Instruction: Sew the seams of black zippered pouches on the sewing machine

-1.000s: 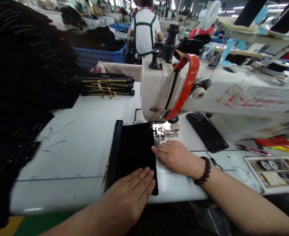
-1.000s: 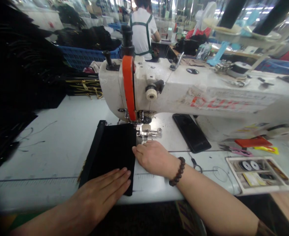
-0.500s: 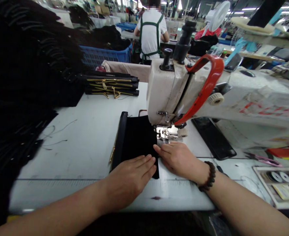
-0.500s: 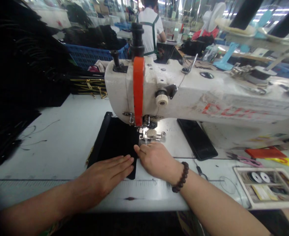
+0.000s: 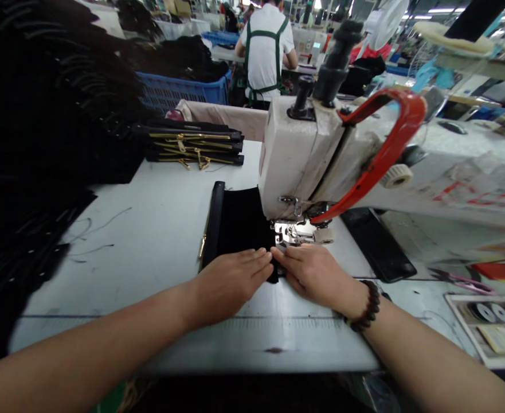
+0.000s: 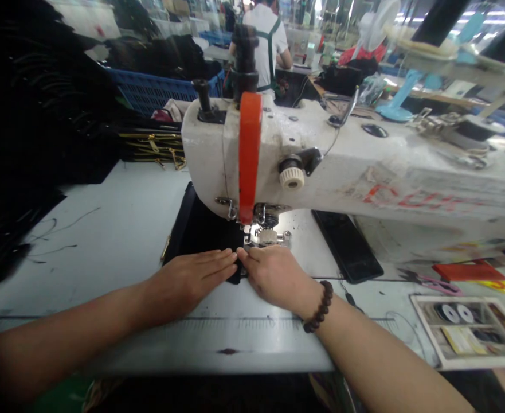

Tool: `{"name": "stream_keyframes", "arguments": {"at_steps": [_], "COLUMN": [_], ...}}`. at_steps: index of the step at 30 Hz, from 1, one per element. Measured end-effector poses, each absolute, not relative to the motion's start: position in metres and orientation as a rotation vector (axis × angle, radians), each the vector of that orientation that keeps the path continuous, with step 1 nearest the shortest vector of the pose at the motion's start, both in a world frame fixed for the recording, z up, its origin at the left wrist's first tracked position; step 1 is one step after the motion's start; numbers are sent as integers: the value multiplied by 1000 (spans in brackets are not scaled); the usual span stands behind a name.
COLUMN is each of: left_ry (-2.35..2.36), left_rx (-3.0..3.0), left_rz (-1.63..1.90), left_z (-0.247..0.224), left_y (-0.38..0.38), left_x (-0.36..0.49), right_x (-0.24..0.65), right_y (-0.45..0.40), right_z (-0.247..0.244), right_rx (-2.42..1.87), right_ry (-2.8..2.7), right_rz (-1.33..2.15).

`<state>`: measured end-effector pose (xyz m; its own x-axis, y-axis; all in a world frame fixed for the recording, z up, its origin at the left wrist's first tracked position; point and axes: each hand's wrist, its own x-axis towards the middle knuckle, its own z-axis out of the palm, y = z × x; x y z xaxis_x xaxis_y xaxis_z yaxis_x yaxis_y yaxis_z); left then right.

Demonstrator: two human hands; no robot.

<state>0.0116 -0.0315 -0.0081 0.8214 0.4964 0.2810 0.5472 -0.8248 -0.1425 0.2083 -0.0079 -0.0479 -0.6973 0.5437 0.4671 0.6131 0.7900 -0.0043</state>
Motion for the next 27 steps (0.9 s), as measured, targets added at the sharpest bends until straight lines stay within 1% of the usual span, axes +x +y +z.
{"name": "stream_keyframes", "arguments": {"at_steps": [8, 15, 27], "left_ry": [-780, -811, -926], "left_rx": [-2807, -2859, -2981], "left_rz": [-274, -376, -374], "left_z": [-12, -11, -9], "left_y": [-23, -18, -16], "left_x": [7, 6, 2], "right_x": [213, 219, 215], "right_y": [-7, -11, -14], "right_z": [-51, -45, -44], "right_rx": [-864, -795, -759], "right_ry": [-2536, -2493, -2392], "right_rz": [-118, -36, -122]}}
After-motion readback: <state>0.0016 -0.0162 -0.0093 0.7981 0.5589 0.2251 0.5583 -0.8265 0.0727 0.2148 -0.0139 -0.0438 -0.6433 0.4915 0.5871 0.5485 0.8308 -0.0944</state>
